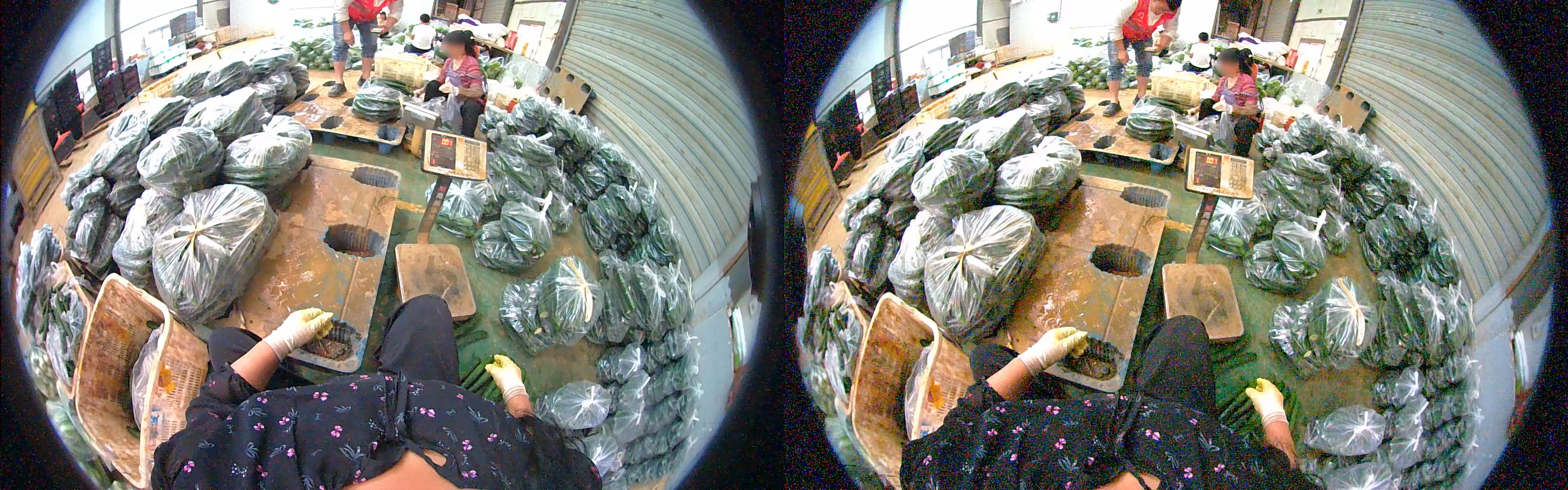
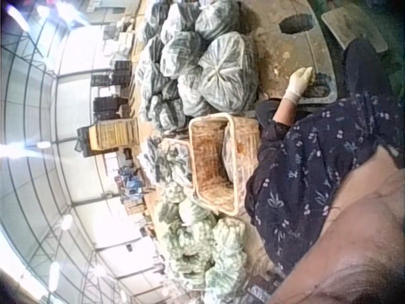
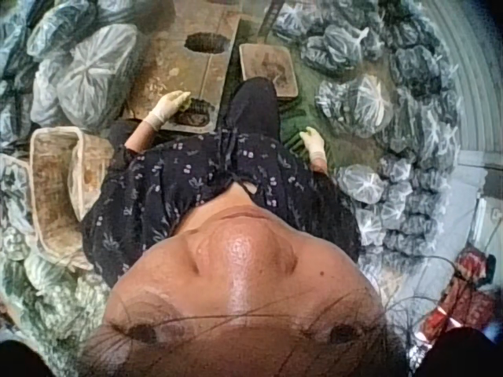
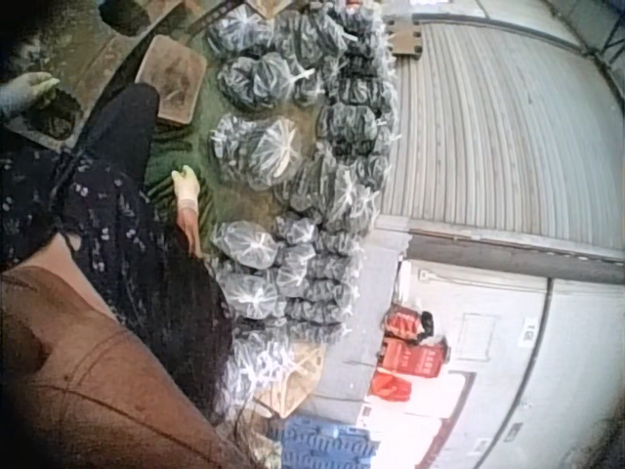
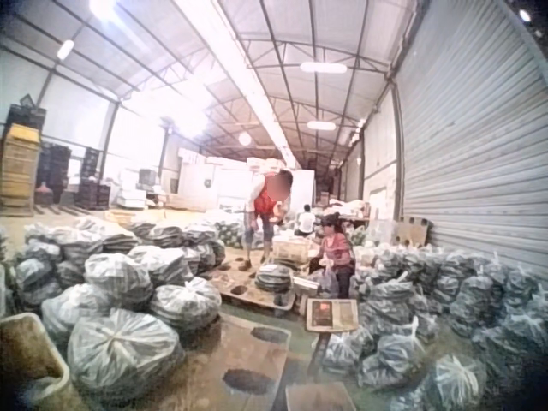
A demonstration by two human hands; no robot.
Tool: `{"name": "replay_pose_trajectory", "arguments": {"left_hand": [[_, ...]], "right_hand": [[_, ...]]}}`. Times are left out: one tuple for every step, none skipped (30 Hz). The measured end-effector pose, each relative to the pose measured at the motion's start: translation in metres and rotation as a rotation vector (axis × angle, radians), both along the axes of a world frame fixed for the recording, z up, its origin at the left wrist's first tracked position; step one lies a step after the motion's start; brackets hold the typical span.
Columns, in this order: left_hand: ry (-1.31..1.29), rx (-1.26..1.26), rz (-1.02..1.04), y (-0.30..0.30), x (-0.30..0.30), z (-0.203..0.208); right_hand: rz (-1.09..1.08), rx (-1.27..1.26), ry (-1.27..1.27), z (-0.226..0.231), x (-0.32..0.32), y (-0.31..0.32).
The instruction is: The person picks up green cucumbers from a pile on the floor, places them into a clear plastic bag, and then ties the bag closed.
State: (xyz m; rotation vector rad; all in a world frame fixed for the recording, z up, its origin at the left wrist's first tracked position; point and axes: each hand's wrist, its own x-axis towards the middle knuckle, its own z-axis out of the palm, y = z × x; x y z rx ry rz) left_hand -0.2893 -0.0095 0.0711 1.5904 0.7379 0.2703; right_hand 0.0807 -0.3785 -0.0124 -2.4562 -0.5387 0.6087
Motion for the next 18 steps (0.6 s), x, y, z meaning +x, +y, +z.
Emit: {"name": "replay_pose_trajectory", "arguments": {"left_hand": [[-0.017,-0.040,0.026,0.001,0.000,-0.002],[-0.016,-0.041,0.028,0.004,0.001,-0.005],[-0.019,-0.032,0.020,0.005,0.001,-0.007],[-0.021,-0.023,0.011,0.006,0.001,-0.010],[-0.019,-0.024,0.012,0.006,-0.001,-0.012],[-0.019,-0.035,0.019,0.006,0.000,-0.012],[-0.019,-0.045,0.025,0.006,0.001,-0.012],[-0.018,-0.048,0.025,0.006,0.001,-0.013],[-0.007,-0.025,0.013,0.005,0.001,-0.012],[0.005,-0.001,0.002,0.005,0.000,-0.011],[0.007,-0.001,0.004,0.004,0.000,-0.009],[0.002,-0.006,-0.004,0.002,0.001,-0.007],[-0.003,-0.012,-0.012,0.000,0.002,-0.006],[-0.003,-0.012,-0.016,-0.001,0.003,-0.004],[-0.006,-0.016,-0.016,-0.002,0.002,-0.004],[-0.009,-0.019,-0.016,-0.003,0.002,-0.004],[-0.008,-0.020,-0.017,-0.003,0.002,-0.004],[-0.012,-0.033,-0.010,-0.003,0.002,-0.005]], "right_hand": [[0.007,-0.027,-0.011,-0.001,0.001,0.001],[0.009,-0.028,-0.010,-0.001,0.002,0.002],[0.018,-0.044,-0.021,0.000,0.002,0.004],[0.027,-0.062,-0.032,0.001,0.002,0.006],[0.028,-0.063,-0.031,0.000,0.002,0.007],[0.028,-0.050,-0.020,0.000,0.003,0.008],[0.028,-0.036,-0.010,0.000,0.003,0.008],[0.027,-0.039,-0.008,0.000,0.003,0.008],[0.031,-0.040,0.000,0.005,-0.001,0.010],[0.034,-0.040,0.009,0.008,-0.004,0.012],[0.036,-0.040,0.011,0.008,-0.005,0.015],[0.050,-0.081,0.000,0.010,-0.006,0.014],[0.063,-0.121,-0.012,0.010,-0.006,0.014],[0.060,-0.122,-0.012,0.007,-0.006,0.012],[0.055,-0.093,0.021,0.002,-0.007,0.012],[0.050,-0.064,0.053,-0.002,-0.007,0.012],[0.050,-0.064,0.054,-0.004,-0.007,0.012],[0.057,-0.068,0.061,-0.003,-0.010,0.014]]}}
